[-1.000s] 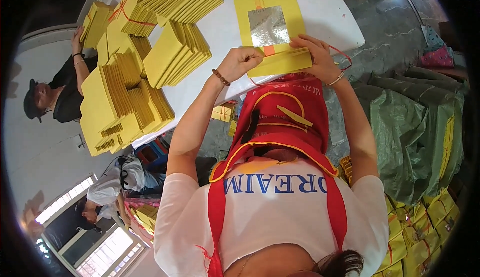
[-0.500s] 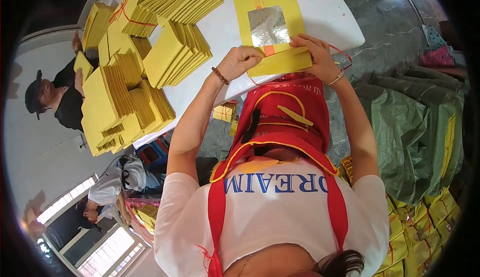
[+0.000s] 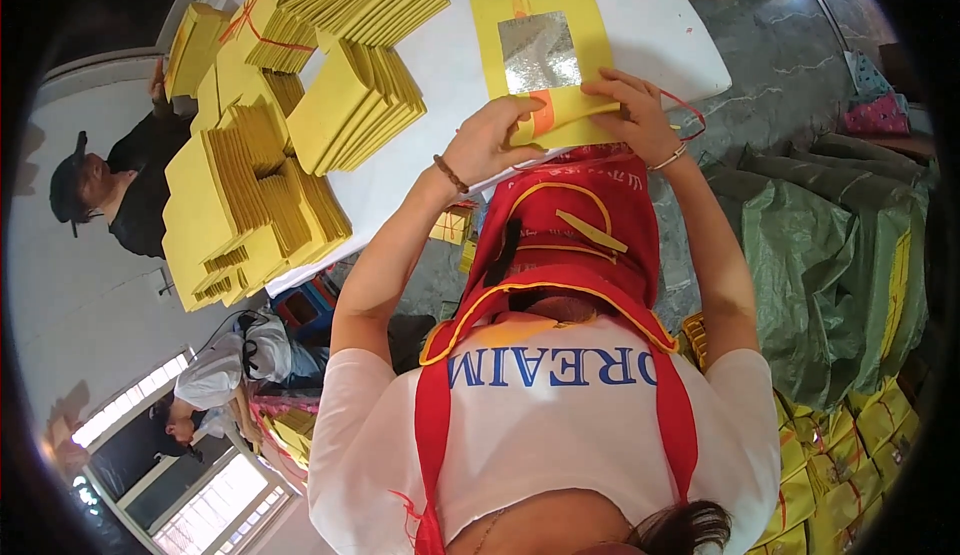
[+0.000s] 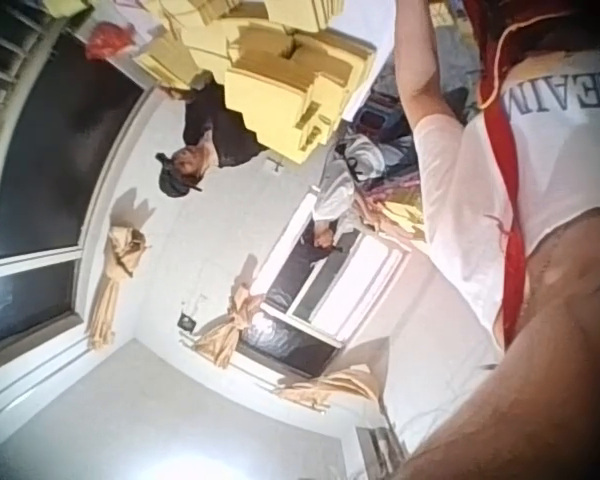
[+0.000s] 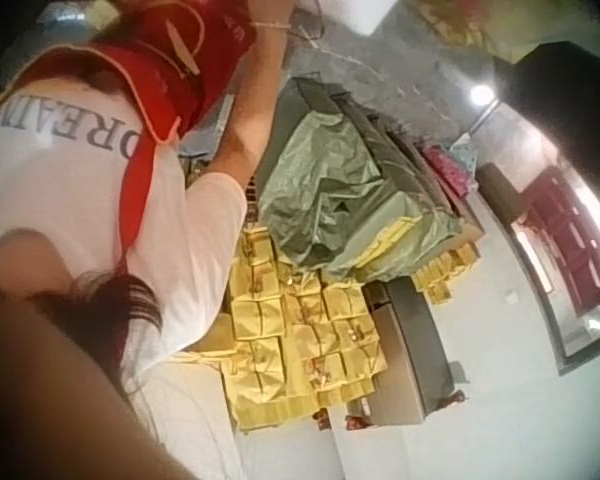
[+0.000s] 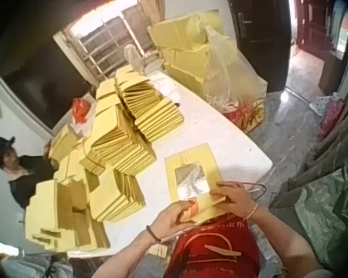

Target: Folding yellow paper sheets with a silver foil center.

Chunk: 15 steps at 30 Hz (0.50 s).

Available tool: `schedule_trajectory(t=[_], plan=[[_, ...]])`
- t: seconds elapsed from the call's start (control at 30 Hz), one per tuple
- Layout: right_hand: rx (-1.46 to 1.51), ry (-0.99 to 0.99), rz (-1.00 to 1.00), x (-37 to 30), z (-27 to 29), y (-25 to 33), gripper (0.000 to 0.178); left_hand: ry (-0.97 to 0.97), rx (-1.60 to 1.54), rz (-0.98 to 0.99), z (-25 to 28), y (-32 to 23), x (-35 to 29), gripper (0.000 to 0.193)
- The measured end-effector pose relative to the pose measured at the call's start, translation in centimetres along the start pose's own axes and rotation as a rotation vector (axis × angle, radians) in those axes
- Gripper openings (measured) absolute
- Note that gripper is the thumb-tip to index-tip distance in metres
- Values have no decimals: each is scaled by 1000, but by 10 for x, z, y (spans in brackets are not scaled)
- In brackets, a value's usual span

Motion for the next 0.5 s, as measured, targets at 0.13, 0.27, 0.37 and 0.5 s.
schedule_trajectory(t=[0.13,0.27,0.37,0.5], plan=[[111,-58,-77,5,3,3,34,2,238,-92,-6,-7,0,43],[134,-114,-30,8,2,-5,31,-21,190,-211,-5,1,3,39],[175,-117,-71,9,3,1,30,2,273,-299,-6,5,2,35],[139,-119,-72,8,5,2,29,22,348,-348,-1,-3,3,37]])
Point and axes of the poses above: each hand's wrist, its own x-axis towards the middle knuckle, its own z-axis out of the back of the hand, y = z × x, the point moved 5 cm from there along x, towards the middle knuckle, and after that the axes turned 7 degrees about y, right-handed, at the moved point
